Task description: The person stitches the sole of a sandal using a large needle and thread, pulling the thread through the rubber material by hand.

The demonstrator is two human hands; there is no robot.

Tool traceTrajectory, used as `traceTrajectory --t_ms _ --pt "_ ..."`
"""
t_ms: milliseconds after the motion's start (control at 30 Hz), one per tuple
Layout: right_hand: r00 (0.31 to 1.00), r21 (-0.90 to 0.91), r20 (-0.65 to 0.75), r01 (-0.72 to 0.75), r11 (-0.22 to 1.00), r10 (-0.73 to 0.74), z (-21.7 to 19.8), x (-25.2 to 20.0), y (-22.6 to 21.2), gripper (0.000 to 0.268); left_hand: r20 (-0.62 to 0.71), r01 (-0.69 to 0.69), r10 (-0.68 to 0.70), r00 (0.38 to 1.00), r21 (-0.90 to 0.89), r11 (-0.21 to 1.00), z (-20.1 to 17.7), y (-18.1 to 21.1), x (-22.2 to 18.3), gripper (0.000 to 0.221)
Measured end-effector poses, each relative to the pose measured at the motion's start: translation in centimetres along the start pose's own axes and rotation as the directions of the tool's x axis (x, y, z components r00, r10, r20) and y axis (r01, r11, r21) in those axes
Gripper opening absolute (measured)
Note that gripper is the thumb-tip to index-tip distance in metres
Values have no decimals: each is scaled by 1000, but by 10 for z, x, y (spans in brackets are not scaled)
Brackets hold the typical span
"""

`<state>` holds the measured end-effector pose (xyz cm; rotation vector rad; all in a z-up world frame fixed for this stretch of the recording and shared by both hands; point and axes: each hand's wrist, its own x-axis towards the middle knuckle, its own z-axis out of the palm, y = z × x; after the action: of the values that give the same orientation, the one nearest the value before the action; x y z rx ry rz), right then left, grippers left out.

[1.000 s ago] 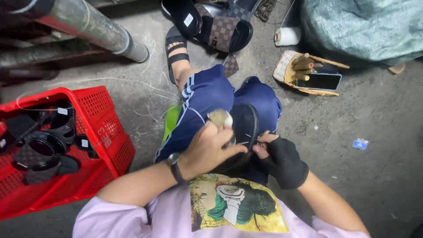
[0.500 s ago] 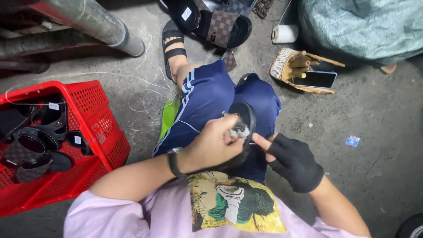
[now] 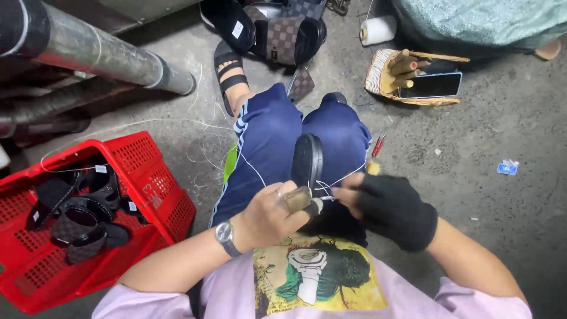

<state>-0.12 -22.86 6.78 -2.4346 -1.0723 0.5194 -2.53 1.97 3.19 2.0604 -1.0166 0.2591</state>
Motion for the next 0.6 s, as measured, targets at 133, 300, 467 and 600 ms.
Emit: traceTrajectory --t_ms 133,300,467,600 --pt "988 143 -153 11 990 12 -7 -33 11 27 -97 114 -113 989 11 993 4 4 -2 24" --pt "972 24 137 -195 981 190 -5 -43 11 4 54 202 -202 978 6 979 7 -1 17 34" --pt "969 -46 -217 -128 991 115 17 -20 -2 19 -71 -51 59 996 117 992 9 3 18 32" --pt "999 -225 -17 -49 973 47 34 -11 2 34 -42 128 -127 991 8 992 16 3 -18 20"
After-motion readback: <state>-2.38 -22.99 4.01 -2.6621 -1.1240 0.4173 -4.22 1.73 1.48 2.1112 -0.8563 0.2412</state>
